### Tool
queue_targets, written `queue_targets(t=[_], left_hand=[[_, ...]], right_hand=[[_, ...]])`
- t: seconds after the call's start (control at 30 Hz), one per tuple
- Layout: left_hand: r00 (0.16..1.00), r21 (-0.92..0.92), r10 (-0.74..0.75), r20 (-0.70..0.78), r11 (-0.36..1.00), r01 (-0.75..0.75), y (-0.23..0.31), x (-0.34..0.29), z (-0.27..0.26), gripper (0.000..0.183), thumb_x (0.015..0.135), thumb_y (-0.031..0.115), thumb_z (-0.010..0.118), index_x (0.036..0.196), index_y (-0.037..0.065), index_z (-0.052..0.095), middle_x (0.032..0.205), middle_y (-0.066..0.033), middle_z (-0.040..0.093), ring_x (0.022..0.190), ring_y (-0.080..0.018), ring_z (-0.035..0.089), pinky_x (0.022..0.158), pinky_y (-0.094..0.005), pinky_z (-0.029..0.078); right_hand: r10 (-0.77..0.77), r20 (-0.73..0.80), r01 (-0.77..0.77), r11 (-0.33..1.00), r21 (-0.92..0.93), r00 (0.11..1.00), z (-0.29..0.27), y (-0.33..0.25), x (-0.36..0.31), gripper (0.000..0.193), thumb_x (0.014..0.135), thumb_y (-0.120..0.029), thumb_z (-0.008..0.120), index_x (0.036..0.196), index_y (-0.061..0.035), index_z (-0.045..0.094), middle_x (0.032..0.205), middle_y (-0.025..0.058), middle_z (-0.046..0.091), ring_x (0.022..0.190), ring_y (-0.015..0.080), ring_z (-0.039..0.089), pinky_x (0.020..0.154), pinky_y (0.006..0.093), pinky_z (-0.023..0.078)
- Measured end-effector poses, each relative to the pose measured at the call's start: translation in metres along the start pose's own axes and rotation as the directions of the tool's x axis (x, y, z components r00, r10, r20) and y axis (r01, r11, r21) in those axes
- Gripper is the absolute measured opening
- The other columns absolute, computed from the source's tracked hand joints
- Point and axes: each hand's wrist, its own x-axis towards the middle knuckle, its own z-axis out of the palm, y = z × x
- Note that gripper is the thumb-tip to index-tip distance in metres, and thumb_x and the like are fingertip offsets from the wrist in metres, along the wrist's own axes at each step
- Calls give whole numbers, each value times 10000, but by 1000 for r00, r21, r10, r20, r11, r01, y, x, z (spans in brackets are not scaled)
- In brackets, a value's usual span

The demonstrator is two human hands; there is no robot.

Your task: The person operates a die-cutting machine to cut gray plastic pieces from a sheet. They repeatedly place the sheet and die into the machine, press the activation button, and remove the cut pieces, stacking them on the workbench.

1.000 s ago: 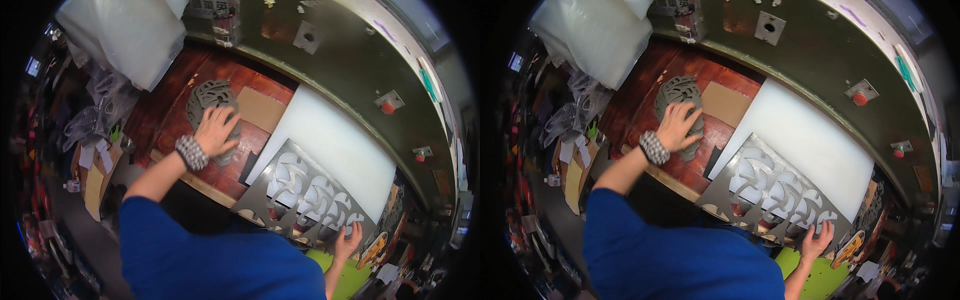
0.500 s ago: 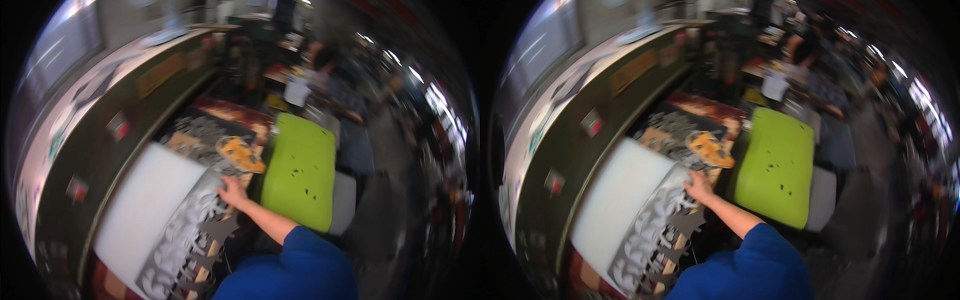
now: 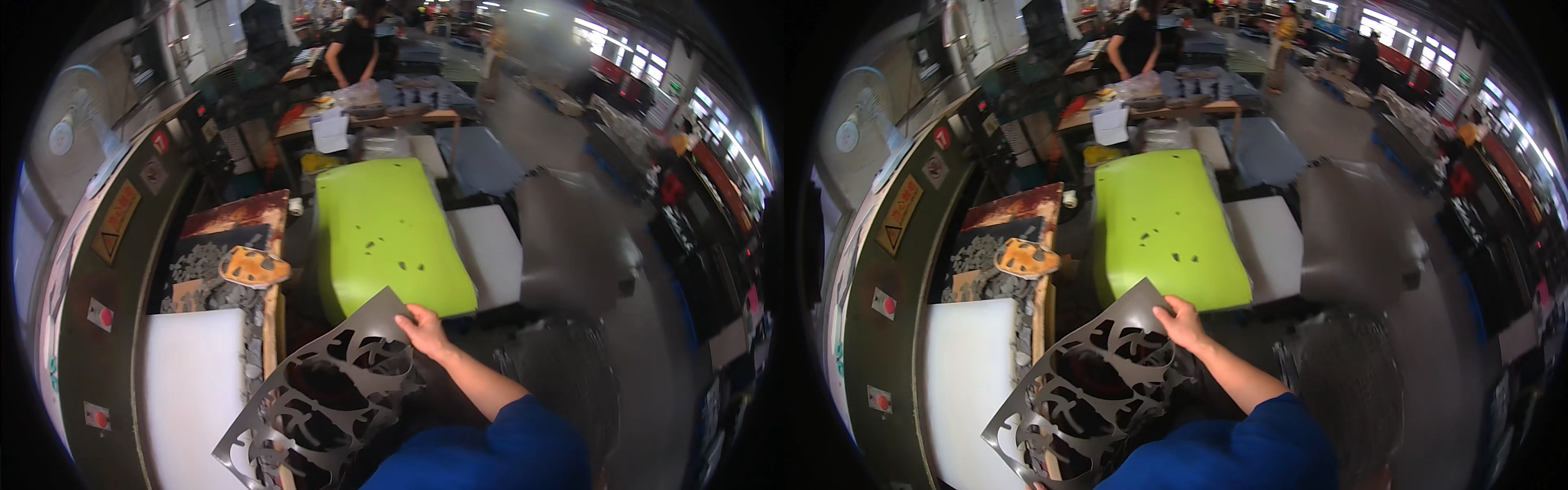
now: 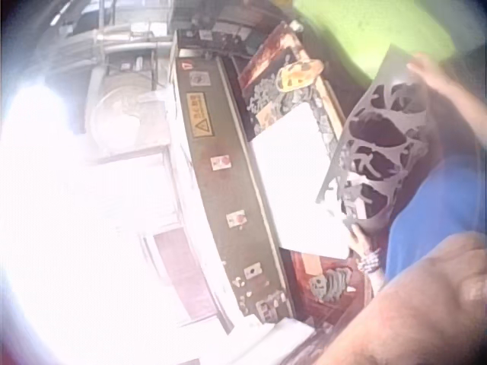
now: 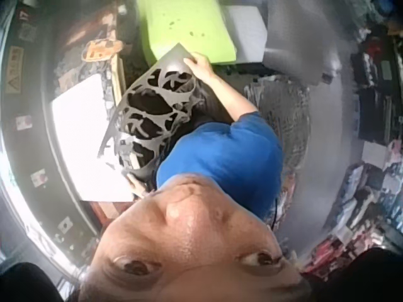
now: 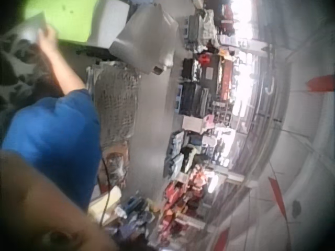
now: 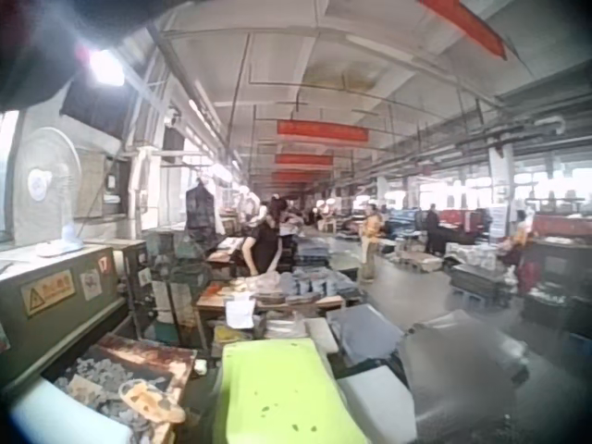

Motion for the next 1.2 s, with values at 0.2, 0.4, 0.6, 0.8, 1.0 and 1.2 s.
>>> queue_targets(t=[0.2, 0.4, 0.6, 0.8, 1.0, 1.2], left_hand=[[915, -342, 387, 113, 880, -330, -26, -25, 27, 259, 940, 134, 551, 1138, -28, 589, 1030, -115, 628, 953, -205, 562, 857, -327, 435], [840, -456, 490, 231, 818, -351, 58, -28, 102, 186, 984, 145, 510, 998, -27, 578, 814, -13, 559, 767, -84, 476, 700, -227, 413], [736, -837, 649, 193, 500, -221, 166, -120, 148, 215, 1008, 168, 491, 1093, -13, 569, 935, 3, 581, 832, -69, 497, 754, -223, 412], [-20, -712, 718, 696, 685, -155, 161, -318, 187, 259, 899, 247, 649, 780, 16, 661, 660, -30, 597, 608, -87, 520, 571, -262, 442], [-885, -614, -50, 462, 703, -360, 85, -530, 279, 269, 911, 249, 613, 1100, 67, 671, 1005, -127, 700, 914, -257, 669, 809, -347, 526], [-531, -559, 284, 799, 677, -479, 59, -491, 316, 285, 890, 300, 593, 1063, 90, 680, 904, -139, 702, 821, -288, 683, 732, -371, 542]], right_hand=[[7, -208, -21, 997, -68, 978, -110, -68, -56, 150, 873, -84, 621, 963, 31, 658, 817, -29, 626, 733, 42, 526, 626, 237, 433], [-374, -281, 290, 910, -297, 884, -200, -230, -47, 131, 843, -80, 664, 742, -79, 580, 671, -58, 548, 605, 58, 456, 525, 268, 389], [-792, -262, 519, 572, -636, 552, -397, -430, -146, 155, 785, -129, 596, 859, -17, 673, 886, 92, 646, 875, 198, 562, 846, 314, 420], [-617, -671, 481, 772, -415, 411, -657, -419, -438, 327, 970, -236, 501, 1178, 3, 577, 1160, 124, 629, 1054, 209, 597, 902, 336, 460], [-279, -944, -792, 609, -32, -176, -698, -103, -794, 395, 942, -281, 486, 1178, 23, 577, 1030, 84, 630, 902, 212, 593, 812, 345, 483], [748, -581, -196, 548, 813, -321, -539, 37, -894, 65, 791, -85, 606, 814, -41, 564, 612, 96, 554, 465, 215, 539, 439, 372, 496]])
